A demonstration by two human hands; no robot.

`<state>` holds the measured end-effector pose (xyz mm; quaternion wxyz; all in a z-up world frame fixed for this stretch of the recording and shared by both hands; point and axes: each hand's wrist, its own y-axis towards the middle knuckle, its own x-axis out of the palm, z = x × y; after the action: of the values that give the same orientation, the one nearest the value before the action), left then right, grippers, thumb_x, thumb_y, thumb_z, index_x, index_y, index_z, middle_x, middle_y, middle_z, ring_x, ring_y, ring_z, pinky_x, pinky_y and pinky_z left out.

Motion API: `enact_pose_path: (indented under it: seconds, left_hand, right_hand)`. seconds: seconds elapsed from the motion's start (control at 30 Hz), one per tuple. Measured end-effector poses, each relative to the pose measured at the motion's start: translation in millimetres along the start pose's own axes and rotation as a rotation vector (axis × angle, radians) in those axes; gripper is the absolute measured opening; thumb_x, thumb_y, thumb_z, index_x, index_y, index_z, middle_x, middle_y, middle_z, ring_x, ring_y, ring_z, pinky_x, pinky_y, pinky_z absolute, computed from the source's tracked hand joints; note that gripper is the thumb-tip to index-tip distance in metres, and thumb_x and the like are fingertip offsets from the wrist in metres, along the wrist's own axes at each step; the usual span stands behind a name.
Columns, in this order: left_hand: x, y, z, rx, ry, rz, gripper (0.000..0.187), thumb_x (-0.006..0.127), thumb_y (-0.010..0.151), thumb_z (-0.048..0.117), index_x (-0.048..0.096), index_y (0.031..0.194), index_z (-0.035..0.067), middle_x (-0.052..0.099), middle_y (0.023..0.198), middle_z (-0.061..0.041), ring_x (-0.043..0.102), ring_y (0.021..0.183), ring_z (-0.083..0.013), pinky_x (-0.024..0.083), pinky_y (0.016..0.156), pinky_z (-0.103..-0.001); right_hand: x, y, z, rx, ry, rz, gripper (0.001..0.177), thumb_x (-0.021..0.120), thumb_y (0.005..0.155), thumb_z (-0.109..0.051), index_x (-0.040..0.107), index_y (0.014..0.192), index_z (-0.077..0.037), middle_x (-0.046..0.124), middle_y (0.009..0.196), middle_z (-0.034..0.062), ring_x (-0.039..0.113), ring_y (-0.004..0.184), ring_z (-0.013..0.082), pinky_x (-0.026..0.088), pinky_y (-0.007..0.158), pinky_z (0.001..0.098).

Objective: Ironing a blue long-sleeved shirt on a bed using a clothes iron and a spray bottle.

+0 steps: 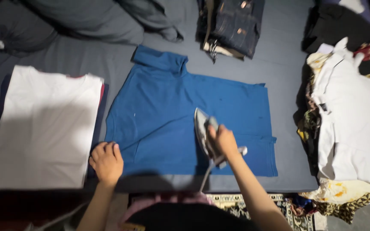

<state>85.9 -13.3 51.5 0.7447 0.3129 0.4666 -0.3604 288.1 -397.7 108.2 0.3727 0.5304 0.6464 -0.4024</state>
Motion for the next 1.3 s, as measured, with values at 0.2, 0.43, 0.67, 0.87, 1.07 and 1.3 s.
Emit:
enact_pose_path:
  seconds: [0.2,0.43,0.67,0.87,1.07,1.3]
  left_hand:
    - [23,169,2,0.051,-0.119,0.161,0.053,0.052,0.107,0.046,0.065,0.123,-0.002,0.062,0.128,-0.023,0.056,0.122,-0.0429,0.048,0.104,-0.052]
    - [130,222,-28,-0.095,0.252,-0.246,0.054,0.037,0.11,0.059,0.064,0.118,0.013,0.077,0.097,-0.018,0.075,0.088,-0.039,0.06,0.076,-0.053]
    - [139,235,12,-0.089,0.299,0.119,0.056,0.05,0.1,0.064,0.066,0.105,0.01,0.068,0.108,-0.017,0.067,0.101,-0.041,0.057,0.069,-0.057]
    - [187,244,-26,-0.057,0.387,0.078,0.045,0.052,0.112,0.055,0.065,0.109,0.011,0.063,0.113,-0.019,0.065,0.107,-0.0435,0.059,0.07,-0.055]
    - [193,231,-33,-0.048,0.381,0.143,0.048,0.052,0.12,0.054,0.06,0.105,0.01,0.058,0.109,-0.017,0.062,0.105,-0.0413,0.057,0.077,-0.055]
    - [177,246,-31,0.001,0.304,0.056,0.049,0.05,0.119,0.054,0.06,0.11,0.007,0.06,0.114,-0.021,0.06,0.107,-0.0437,0.054,0.079,-0.058]
  right_hand:
    - [-55,-47,43,0.064,-0.113,-0.105,0.053,0.062,0.088,-0.059,0.067,0.093,-0.007,0.072,0.077,0.0242,0.07,0.08,0.0451,0.056,0.073,0.0527]
    - [-80,58,50,-0.048,-0.305,-0.192,0.064,0.063,0.078,-0.072,0.073,0.101,-0.014,0.075,0.074,0.0171,0.074,0.076,0.0371,0.059,0.07,0.0486]
    - [-26,164,-50,-0.473,-0.188,-0.191,0.062,0.064,0.082,-0.071,0.076,0.095,-0.011,0.071,0.07,0.0191,0.071,0.068,0.0401,0.058,0.063,0.0505]
    - [-37,215,-14,-0.324,-0.126,-0.023,0.062,0.064,0.084,-0.067,0.073,0.092,-0.007,0.072,0.077,0.0212,0.072,0.075,0.0412,0.058,0.068,0.0508]
    - [-136,206,154,0.17,-0.211,-0.026,0.066,0.057,0.087,-0.07,0.076,0.113,-0.012,0.076,0.091,0.0228,0.074,0.09,0.041,0.057,0.084,0.0499]
    - [-175,189,294,0.401,-0.533,0.122,0.077,0.056,0.095,-0.079,0.075,0.11,-0.006,0.075,0.097,0.025,0.074,0.094,0.0413,0.058,0.083,0.0497]
